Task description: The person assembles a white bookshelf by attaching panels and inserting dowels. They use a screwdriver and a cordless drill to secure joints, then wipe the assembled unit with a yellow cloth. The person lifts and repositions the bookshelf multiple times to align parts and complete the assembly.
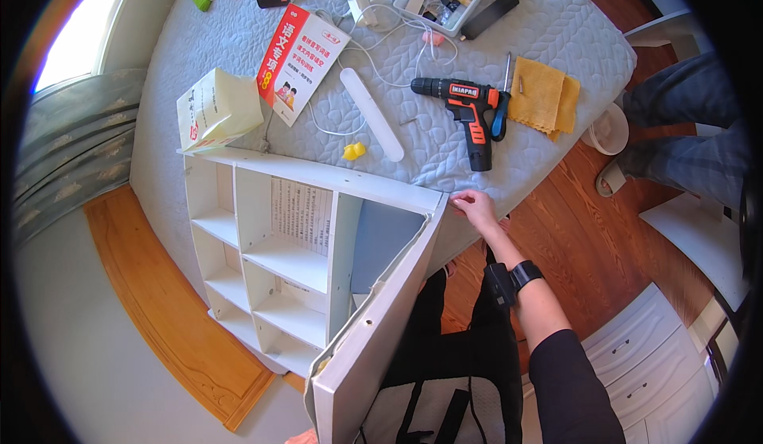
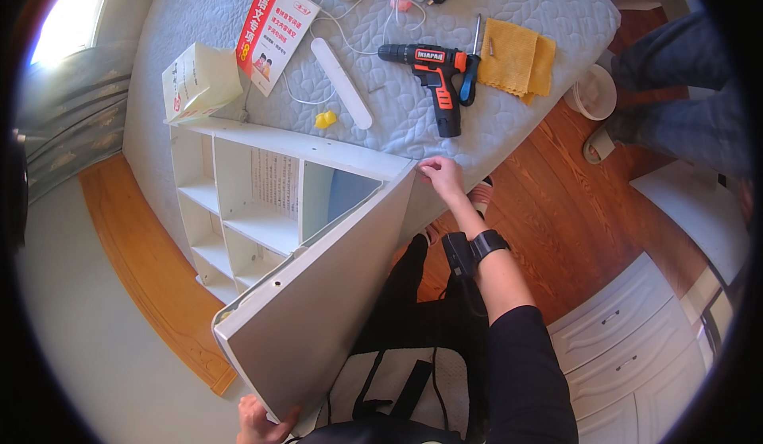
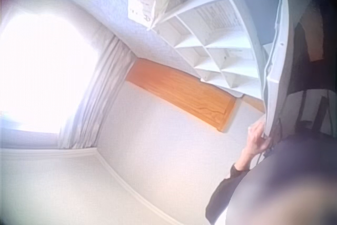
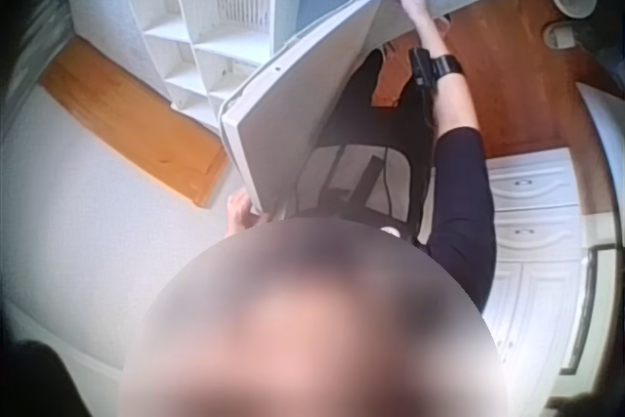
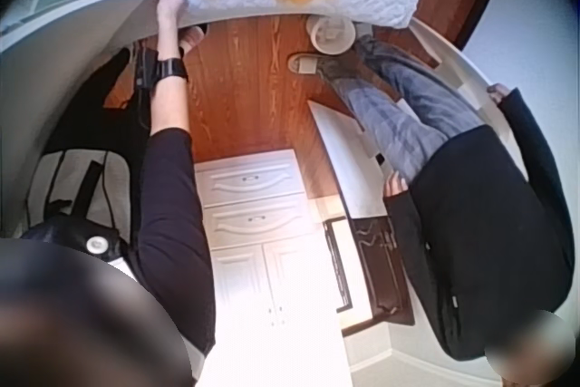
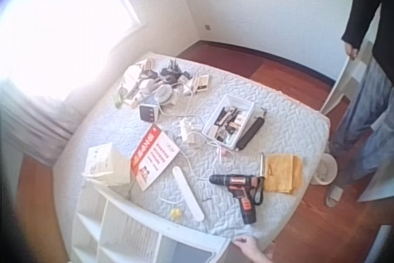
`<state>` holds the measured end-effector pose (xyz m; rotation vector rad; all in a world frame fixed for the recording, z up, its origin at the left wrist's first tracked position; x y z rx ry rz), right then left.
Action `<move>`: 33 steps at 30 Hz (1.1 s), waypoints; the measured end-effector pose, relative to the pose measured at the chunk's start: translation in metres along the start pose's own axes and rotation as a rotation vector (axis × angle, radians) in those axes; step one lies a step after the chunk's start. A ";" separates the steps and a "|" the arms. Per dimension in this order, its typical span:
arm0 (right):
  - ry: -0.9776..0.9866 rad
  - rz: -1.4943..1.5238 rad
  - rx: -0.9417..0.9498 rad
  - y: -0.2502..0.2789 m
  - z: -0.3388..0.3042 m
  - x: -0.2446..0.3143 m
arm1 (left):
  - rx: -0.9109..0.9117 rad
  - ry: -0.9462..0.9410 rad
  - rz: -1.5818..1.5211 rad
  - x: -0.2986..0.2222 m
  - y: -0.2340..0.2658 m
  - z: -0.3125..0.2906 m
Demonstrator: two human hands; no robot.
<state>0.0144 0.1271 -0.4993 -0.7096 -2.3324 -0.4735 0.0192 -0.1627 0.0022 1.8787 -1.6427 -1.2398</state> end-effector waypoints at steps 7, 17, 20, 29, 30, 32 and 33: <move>-0.243 0.387 0.043 0.039 0.003 0.050 | -0.022 -0.054 -0.103 -0.003 -0.003 0.008; 0.173 0.442 -0.095 0.061 0.047 0.192 | 0.004 -0.033 -0.158 -0.015 0.000 0.018; 0.148 0.301 0.002 0.057 0.010 0.167 | -0.029 -0.205 -0.063 -0.018 -0.002 0.025; 0.004 0.114 0.338 0.032 -0.230 0.132 | -0.029 -0.337 -0.207 -0.006 0.000 0.030; 0.100 -0.043 0.364 0.035 -0.250 0.144 | -0.022 -0.326 -0.228 -0.003 0.001 0.028; 0.099 -0.125 0.266 0.030 -0.267 0.167 | -0.003 -0.361 -0.240 0.001 0.000 0.024; 0.133 0.001 0.261 0.024 -0.273 0.182 | -0.022 -0.360 -0.248 0.002 0.000 0.022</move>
Point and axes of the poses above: each hand's wrist, its own z-axis towards the middle knuckle, its own y-axis out of the back of the hand, x = y × z, the point moved 4 cm from there along z, towards the middle knuckle, and after that the axes turned 14 degrees about -x, right-handed, at the moved point
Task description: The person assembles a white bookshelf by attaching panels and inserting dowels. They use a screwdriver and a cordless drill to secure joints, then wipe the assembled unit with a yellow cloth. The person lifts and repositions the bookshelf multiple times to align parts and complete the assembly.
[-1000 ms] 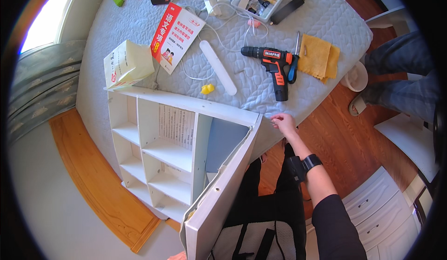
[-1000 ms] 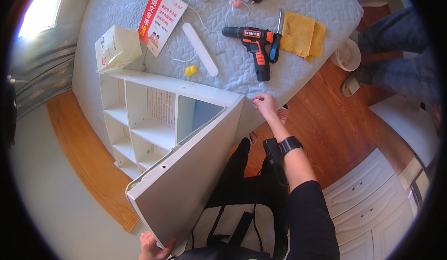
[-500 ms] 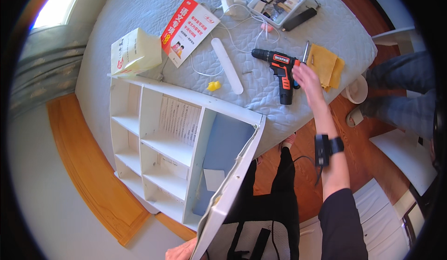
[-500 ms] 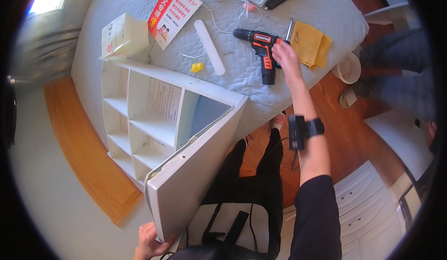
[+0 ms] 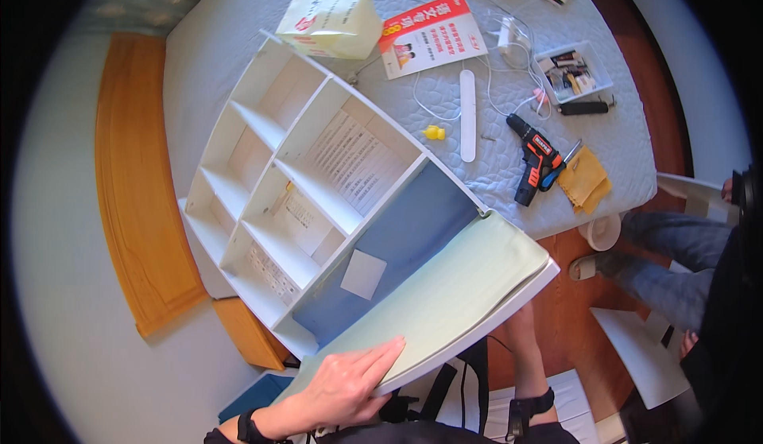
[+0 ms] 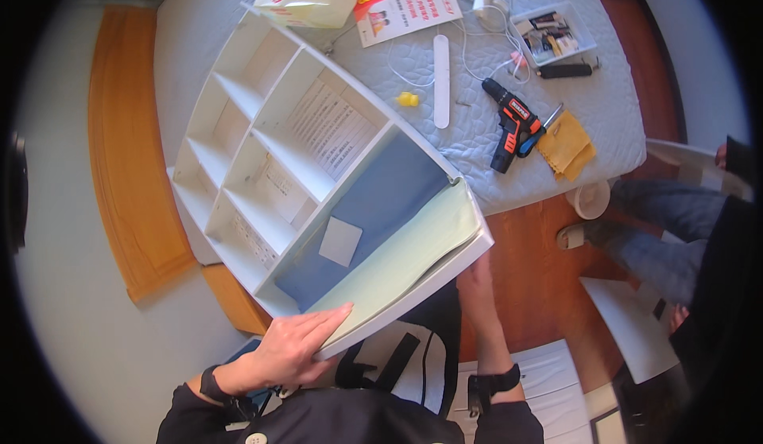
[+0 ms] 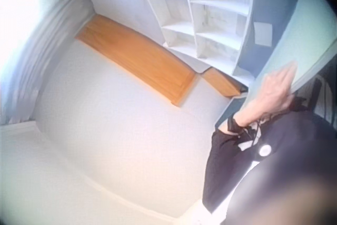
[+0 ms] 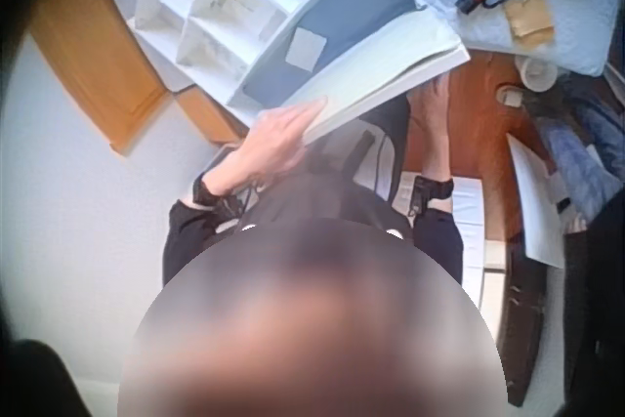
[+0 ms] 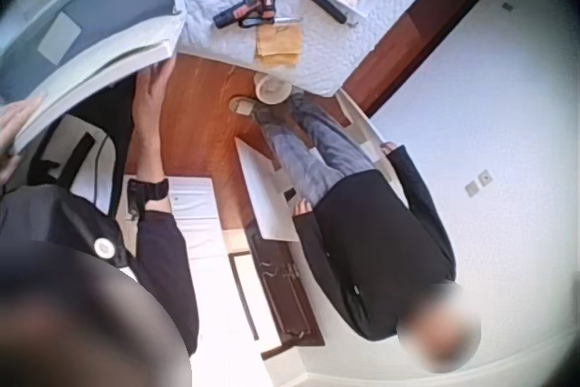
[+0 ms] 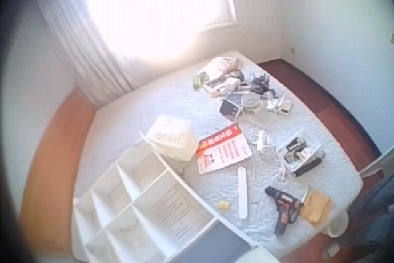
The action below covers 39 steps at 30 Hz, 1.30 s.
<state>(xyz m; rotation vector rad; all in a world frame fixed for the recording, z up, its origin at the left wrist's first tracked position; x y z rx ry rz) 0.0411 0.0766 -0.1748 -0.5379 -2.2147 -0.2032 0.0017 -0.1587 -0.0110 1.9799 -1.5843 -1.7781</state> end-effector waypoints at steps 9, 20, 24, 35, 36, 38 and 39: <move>0.627 -0.105 0.150 -0.056 0.001 0.112 | -0.262 0.268 -0.396 0.026 0.007 -0.093; 0.578 0.362 -0.029 -0.080 0.027 0.118 | -1.454 1.575 -0.282 0.193 -0.045 -0.526; 0.469 0.421 0.106 -0.079 0.037 0.123 | -2.124 1.256 -0.542 0.212 -0.102 -0.579; 0.431 0.313 0.005 -0.070 0.049 0.139 | -2.205 0.290 -1.106 0.301 -0.209 -0.567; 0.439 0.296 -0.019 -0.071 0.047 0.144 | -2.365 0.439 -1.048 0.295 -0.206 -0.567; 0.447 0.253 -0.009 -0.074 0.041 0.154 | -2.436 0.523 -1.043 0.281 -0.190 -0.559; 0.449 0.232 0.006 -0.076 0.039 0.159 | -2.444 0.496 -1.054 0.277 -0.180 -0.553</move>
Point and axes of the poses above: each hand's wrist, its own z-axis towards the middle knuckle, its own y-axis out of the back of the hand, x = y × z, the point moved 4 cm from there along z, towards the middle knuckle, and after that the axes turned 14 degrees about -x, right-handed, at the moved point
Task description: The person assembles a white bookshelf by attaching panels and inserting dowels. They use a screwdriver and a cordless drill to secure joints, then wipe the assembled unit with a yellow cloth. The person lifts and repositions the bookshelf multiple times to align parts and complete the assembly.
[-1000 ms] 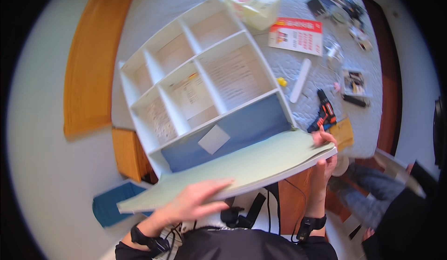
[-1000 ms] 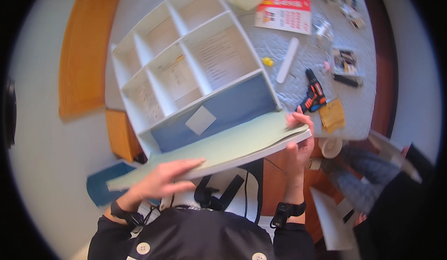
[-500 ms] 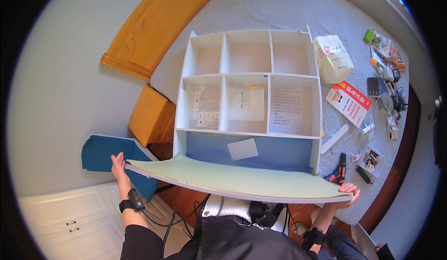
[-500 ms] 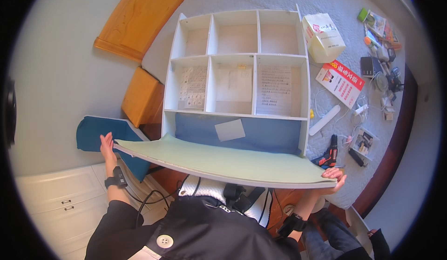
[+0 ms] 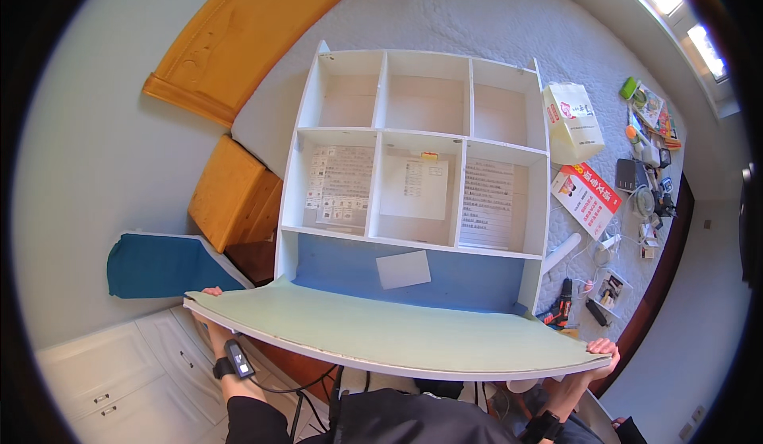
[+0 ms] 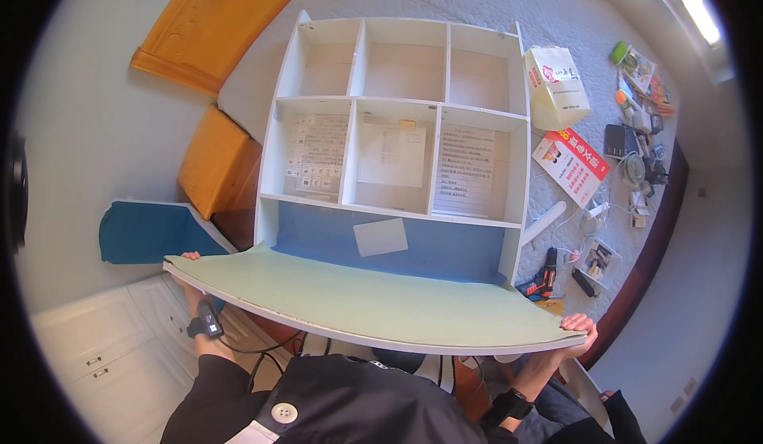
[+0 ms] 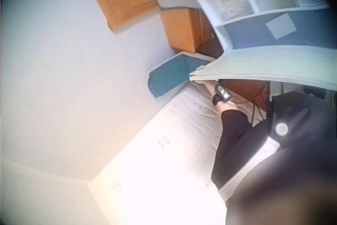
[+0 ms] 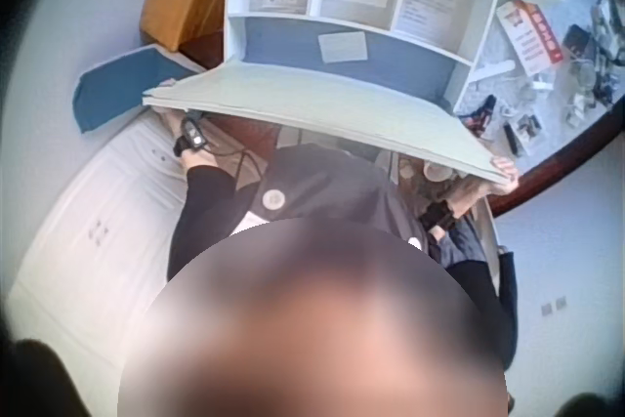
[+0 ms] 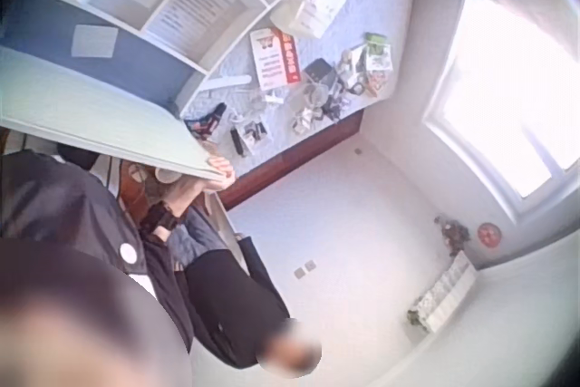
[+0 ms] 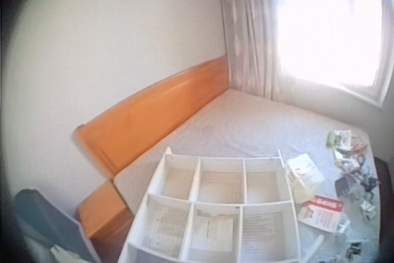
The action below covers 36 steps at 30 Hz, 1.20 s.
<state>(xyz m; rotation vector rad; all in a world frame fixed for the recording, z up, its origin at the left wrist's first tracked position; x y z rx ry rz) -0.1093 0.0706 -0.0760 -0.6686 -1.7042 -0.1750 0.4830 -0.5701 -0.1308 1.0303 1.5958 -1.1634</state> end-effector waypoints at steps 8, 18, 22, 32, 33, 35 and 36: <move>0.002 -0.011 -0.039 0.008 0.013 0.009 | -0.171 0.066 -0.079 -0.011 -0.021 -0.013; -0.001 0.156 0.026 -0.010 0.039 0.000 | -0.108 -0.121 -0.151 0.004 -0.009 0.011; 0.013 0.203 -0.011 -0.012 0.028 -0.009 | -0.201 -0.127 -0.130 0.014 0.007 0.008; 0.039 0.258 0.023 -0.047 0.070 -0.018 | -0.209 -0.398 0.174 0.007 -0.021 -0.003; 0.053 0.284 -0.052 -0.051 0.073 -0.022 | -0.196 -0.394 0.075 0.011 -0.022 0.002; 0.160 0.175 -0.142 -0.059 0.078 -0.027 | -0.262 -0.399 0.155 0.020 -0.022 0.010; 0.064 0.309 -0.051 -0.066 0.081 -0.032 | -0.337 -0.326 0.087 0.027 -0.022 0.016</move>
Point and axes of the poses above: each hand's wrist, its own z-axis towards the middle knuckle, its own y-axis out of the back of the hand, x = y × z, the point moved 4 cm from there along z, towards the middle knuckle, and after that the axes turned 14 degrees about -x, right-handed, at the moved point
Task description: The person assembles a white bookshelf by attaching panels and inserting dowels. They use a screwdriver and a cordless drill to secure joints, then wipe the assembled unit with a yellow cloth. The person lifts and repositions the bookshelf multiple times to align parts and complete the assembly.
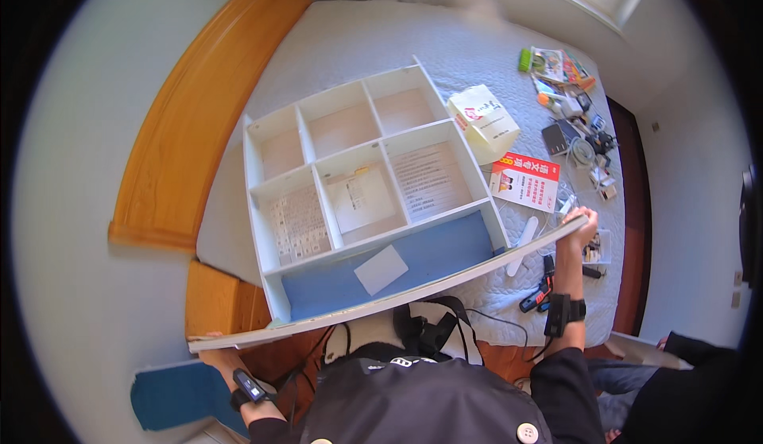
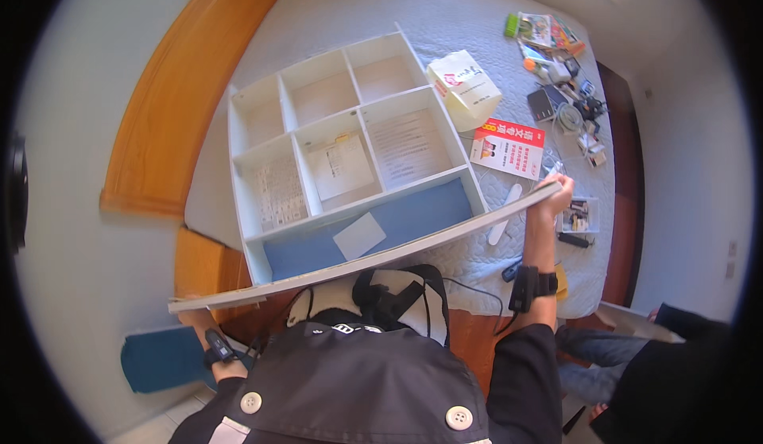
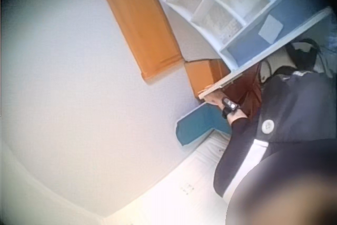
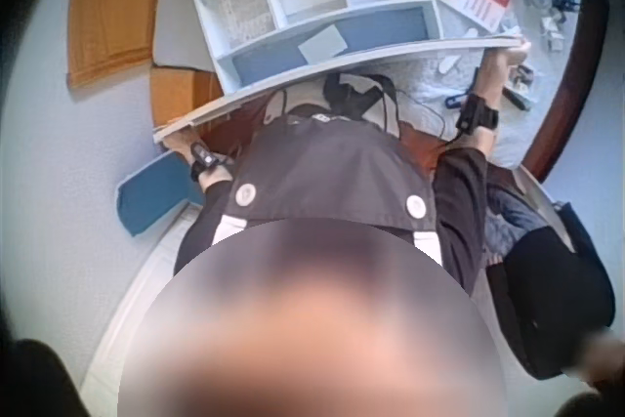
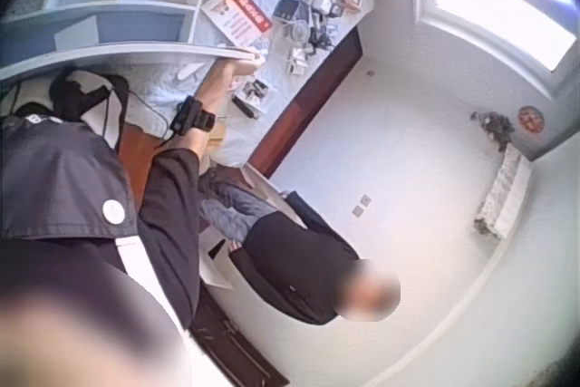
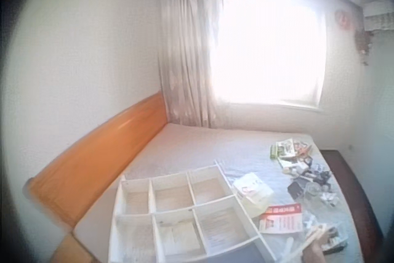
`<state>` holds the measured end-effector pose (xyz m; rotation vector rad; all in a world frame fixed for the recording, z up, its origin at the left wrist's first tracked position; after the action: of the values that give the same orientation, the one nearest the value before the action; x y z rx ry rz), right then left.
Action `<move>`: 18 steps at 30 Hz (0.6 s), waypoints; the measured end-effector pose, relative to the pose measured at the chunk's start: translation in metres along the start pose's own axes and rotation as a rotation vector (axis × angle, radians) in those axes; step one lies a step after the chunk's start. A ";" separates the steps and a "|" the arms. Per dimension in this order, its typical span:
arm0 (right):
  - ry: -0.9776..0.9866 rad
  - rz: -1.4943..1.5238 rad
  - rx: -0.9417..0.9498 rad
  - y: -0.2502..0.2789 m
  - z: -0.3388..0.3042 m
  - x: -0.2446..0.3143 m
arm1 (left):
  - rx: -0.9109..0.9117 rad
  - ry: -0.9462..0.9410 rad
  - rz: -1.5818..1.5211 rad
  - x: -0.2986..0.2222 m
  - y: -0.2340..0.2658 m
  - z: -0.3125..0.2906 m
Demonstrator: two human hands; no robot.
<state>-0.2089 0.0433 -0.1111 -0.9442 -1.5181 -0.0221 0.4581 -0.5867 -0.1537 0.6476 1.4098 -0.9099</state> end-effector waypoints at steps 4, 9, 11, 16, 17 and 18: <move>-0.144 -0.022 -0.167 0.014 0.007 -0.020 | -0.178 0.176 -0.081 0.016 -0.006 0.003; -0.138 0.086 -0.046 0.025 0.012 -0.029 | 0.032 -0.024 0.081 -0.002 -0.004 -0.012; -0.170 0.015 0.021 0.027 0.010 -0.035 | 0.079 -0.074 0.137 -0.009 0.000 -0.021; -0.171 -0.049 0.011 0.035 0.010 -0.039 | 0.207 -0.252 0.310 -0.014 0.001 -0.040; -0.151 -0.091 -0.014 0.035 0.010 -0.039 | 0.238 -0.297 0.355 -0.014 0.000 -0.041; -0.138 -0.097 0.007 0.035 0.009 -0.038 | 0.268 -0.344 0.399 -0.013 0.000 -0.040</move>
<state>-0.2019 0.0509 -0.1621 -0.8806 -1.6897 -0.0219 0.4372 -0.5515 -0.1447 0.8891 0.8200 -0.8452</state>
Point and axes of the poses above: each hand's wrist, its own z-axis towards the middle knuckle, its own y-axis out of the back of the hand, x = y × z, the point moved 4 cm from there along z, towards the middle knuckle, and after that the axes turned 14 degrees about -x, right-handed, at the moved point
